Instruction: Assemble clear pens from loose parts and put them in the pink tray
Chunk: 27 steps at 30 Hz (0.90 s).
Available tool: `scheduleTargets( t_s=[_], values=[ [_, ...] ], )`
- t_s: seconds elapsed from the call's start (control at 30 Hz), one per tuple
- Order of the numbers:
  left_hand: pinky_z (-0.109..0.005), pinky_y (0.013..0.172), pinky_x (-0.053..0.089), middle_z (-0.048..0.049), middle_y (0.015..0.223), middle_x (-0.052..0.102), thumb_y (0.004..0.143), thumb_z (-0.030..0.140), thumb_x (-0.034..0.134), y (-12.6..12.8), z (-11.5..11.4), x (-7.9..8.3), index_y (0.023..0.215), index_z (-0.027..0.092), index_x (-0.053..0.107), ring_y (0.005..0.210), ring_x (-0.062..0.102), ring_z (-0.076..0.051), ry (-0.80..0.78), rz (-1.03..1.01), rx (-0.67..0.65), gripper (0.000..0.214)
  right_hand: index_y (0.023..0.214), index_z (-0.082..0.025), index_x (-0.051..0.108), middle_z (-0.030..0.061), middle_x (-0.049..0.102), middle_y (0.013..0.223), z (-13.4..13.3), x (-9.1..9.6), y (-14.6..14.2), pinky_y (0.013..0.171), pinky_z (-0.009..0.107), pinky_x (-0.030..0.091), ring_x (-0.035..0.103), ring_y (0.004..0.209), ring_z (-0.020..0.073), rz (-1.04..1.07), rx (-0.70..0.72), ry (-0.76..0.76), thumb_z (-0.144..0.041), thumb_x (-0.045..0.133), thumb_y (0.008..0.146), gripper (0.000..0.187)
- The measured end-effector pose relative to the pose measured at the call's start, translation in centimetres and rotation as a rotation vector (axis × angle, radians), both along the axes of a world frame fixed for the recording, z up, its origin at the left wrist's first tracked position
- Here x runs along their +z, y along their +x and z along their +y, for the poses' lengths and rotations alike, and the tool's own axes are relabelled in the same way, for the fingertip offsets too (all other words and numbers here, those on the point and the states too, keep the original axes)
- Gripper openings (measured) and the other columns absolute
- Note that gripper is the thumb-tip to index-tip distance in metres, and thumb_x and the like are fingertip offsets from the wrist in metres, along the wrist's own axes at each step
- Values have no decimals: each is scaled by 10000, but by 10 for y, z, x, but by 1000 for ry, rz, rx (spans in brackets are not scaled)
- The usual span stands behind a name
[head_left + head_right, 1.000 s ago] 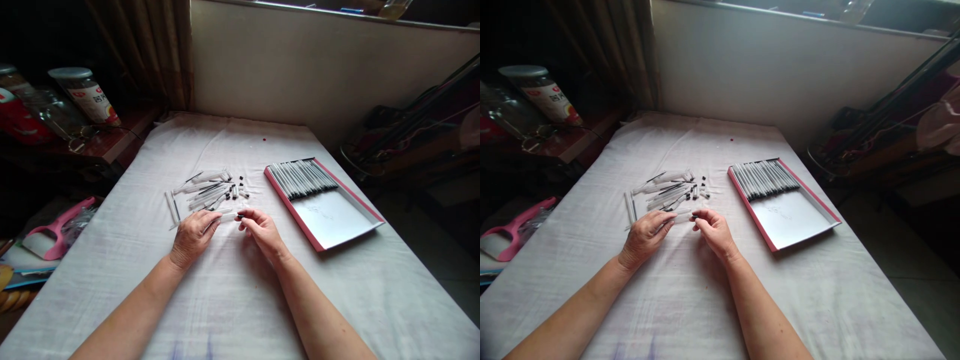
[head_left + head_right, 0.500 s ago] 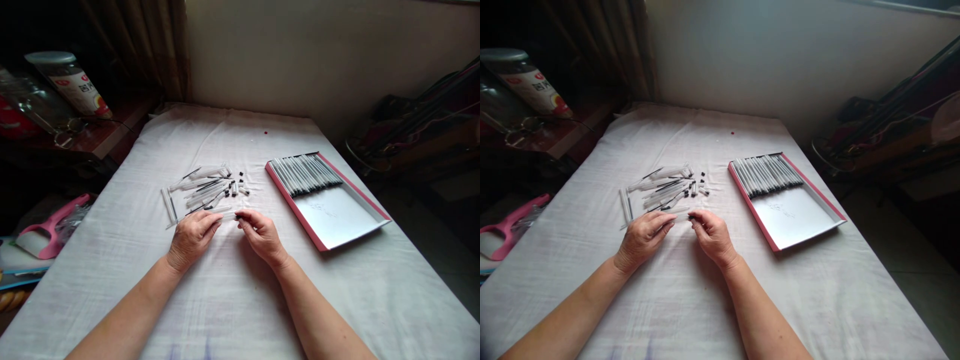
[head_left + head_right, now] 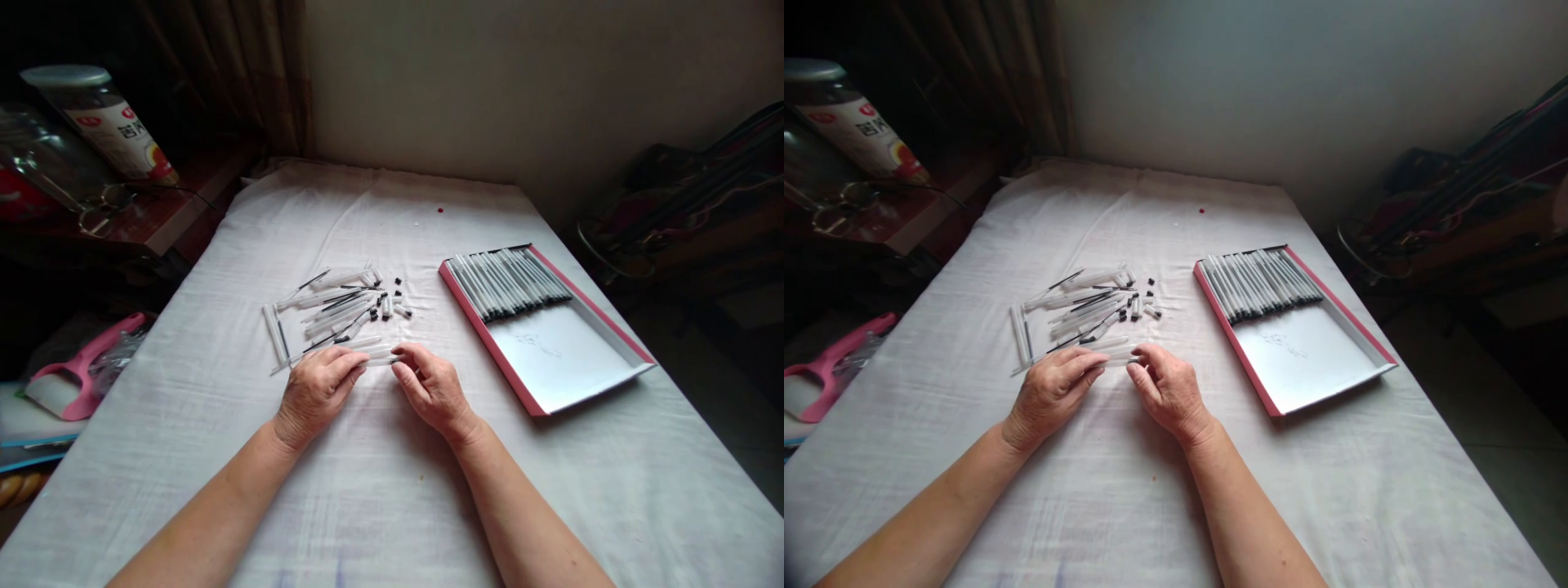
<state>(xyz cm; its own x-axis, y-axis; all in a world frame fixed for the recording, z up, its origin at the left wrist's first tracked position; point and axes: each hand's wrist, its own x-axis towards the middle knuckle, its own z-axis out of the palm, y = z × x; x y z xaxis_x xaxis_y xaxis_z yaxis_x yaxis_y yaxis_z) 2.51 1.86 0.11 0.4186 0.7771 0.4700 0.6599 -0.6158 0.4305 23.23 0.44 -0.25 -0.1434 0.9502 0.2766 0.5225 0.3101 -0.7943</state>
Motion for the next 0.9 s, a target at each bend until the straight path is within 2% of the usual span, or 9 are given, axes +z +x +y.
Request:
scheduleTargets(
  t_s=[0.07,0.13,0.27,0.43,0.57,0.73,0.9],
  values=[
    [-284,781,520,-55,947,718,914,273,535,-1,0,0,1035,224,685,845,664,-175,-7,1,2,199,1017,-237,623,34,687,862,0,-1,-1,616,259,473,612,651,149,40,6,11,-297,530,890,168],
    [-282,777,518,-54,949,719,915,275,533,-1,0,0,1034,225,683,845,663,-174,-9,3,1,197,947,-234,632,35,687,834,0,-1,-1,625,262,474,616,667,154,22,8,31,-298,520,897,138],
    [-284,769,515,-51,925,723,919,283,529,-1,0,1,1024,220,684,827,663,-171,3,5,-8,197,797,-228,633,24,660,703,0,0,0,621,265,470,601,628,153,-27,14,7,-326,492,915,208],
    [-286,769,518,-54,933,721,919,275,529,-1,1,2,1025,213,681,829,664,-170,-2,9,-7,195,962,-207,619,34,682,808,-1,1,2,558,232,467,594,610,129,54,3,33,-270,548,874,129],
    [-288,768,516,-52,934,720,917,272,536,-1,1,1,1026,216,677,831,661,-170,7,14,-11,187,870,-207,623,34,678,761,0,1,3,620,242,481,613,644,137,-7,12,78,-267,513,906,131],
    [-282,759,516,-47,924,720,916,269,534,0,0,2,1025,220,675,821,663,-167,18,15,-7,185,978,-203,603,32,687,809,0,0,4,562,223,471,603,602,124,10,23,62,-266,562,881,123],
    [-283,768,511,-44,929,717,918,273,535,-1,0,1,1028,220,669,822,658,-162,24,15,-20,181,878,-203,611,29,671,751,0,2,4,600,231,471,610,632,134,-38,42,90,-265,520,906,113]
  ],
)
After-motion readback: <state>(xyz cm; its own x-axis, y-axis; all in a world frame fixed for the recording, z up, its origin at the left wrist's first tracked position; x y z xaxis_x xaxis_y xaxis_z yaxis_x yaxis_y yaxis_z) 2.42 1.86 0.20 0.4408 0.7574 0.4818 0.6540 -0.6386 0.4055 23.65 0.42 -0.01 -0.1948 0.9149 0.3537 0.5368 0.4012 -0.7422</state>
